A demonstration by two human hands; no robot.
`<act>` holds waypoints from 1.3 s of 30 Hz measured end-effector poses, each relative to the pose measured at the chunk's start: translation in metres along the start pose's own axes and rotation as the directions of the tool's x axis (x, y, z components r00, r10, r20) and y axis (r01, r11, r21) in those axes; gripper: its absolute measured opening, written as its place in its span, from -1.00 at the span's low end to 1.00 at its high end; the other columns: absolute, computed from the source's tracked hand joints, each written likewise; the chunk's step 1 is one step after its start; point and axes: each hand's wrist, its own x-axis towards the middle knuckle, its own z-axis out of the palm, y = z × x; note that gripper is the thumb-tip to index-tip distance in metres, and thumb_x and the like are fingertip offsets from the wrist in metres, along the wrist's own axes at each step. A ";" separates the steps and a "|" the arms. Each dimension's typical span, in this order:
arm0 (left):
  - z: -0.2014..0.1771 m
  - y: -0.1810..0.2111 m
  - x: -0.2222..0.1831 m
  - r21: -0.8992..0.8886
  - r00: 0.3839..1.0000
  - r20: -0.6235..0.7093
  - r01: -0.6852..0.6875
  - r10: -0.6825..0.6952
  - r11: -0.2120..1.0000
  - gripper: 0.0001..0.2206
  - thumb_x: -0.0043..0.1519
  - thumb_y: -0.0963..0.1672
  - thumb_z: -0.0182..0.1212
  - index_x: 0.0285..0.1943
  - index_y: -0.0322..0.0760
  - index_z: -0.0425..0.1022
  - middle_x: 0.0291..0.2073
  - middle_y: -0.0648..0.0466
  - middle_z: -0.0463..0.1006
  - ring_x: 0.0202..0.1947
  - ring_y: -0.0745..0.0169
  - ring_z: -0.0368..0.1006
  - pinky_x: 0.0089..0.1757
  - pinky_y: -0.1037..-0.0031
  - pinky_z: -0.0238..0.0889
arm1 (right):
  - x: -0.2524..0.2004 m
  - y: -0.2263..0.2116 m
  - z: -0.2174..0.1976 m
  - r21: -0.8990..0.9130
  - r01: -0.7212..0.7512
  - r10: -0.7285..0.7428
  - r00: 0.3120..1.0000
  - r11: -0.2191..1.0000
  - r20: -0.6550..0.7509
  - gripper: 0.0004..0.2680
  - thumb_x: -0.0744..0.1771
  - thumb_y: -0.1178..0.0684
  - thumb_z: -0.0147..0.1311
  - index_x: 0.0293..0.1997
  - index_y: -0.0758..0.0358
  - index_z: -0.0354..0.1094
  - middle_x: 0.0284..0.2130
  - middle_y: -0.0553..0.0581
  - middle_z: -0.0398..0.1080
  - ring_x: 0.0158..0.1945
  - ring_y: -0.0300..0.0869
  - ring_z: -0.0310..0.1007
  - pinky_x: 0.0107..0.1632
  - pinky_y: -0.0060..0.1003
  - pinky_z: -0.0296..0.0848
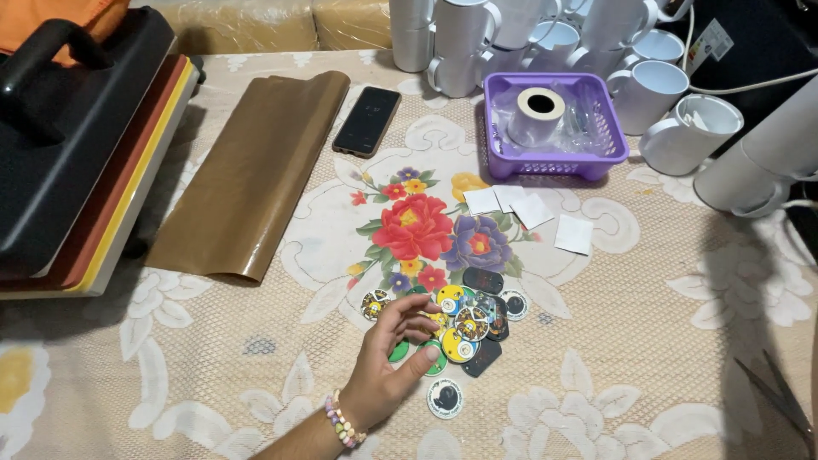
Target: Peeling adhesive backings and applying them to various keychain bases on a table, occasionally using scissors to cut the adhesive strips.
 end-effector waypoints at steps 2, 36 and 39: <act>0.000 -0.001 0.000 0.013 1.000 -0.001 0.004 -0.004 1.000 -0.45 0.16 -0.01 0.24 0.31 -0.30 0.26 0.08 -0.02 0.51 -0.05 0.25 0.48 -0.02 0.41 0.42 | 0.007 -0.048 0.006 -0.015 0.013 -0.013 1.000 1.000 0.016 -0.84 0.57 0.34 0.25 -0.14 0.39 0.60 -0.27 0.24 0.57 -0.27 -0.11 0.49 -0.23 -0.29 0.47; 0.002 0.006 -0.006 0.203 0.991 0.027 -0.137 0.134 0.970 -0.33 0.02 -0.05 0.45 0.31 -0.24 0.27 0.12 0.00 0.50 0.01 0.22 0.51 0.05 0.44 0.45 | -0.067 -0.294 -0.010 0.408 -0.912 0.376 0.365 -0.039 0.852 -0.76 0.31 0.28 0.07 0.08 0.50 0.45 -0.23 0.42 0.56 -0.29 -0.02 0.53 -0.13 -0.27 0.54; 0.003 0.009 -0.006 0.133 0.993 0.025 -0.114 0.111 0.985 -0.23 -0.05 -0.12 0.50 0.39 -0.25 0.21 0.17 -0.06 0.50 0.06 0.19 0.51 0.06 0.43 0.44 | -0.085 -0.320 -0.006 0.360 -0.876 0.224 0.299 -0.320 0.927 -0.68 0.29 0.29 0.06 0.17 0.56 0.39 -0.14 0.47 0.56 -0.27 -0.01 0.54 -0.16 -0.30 0.53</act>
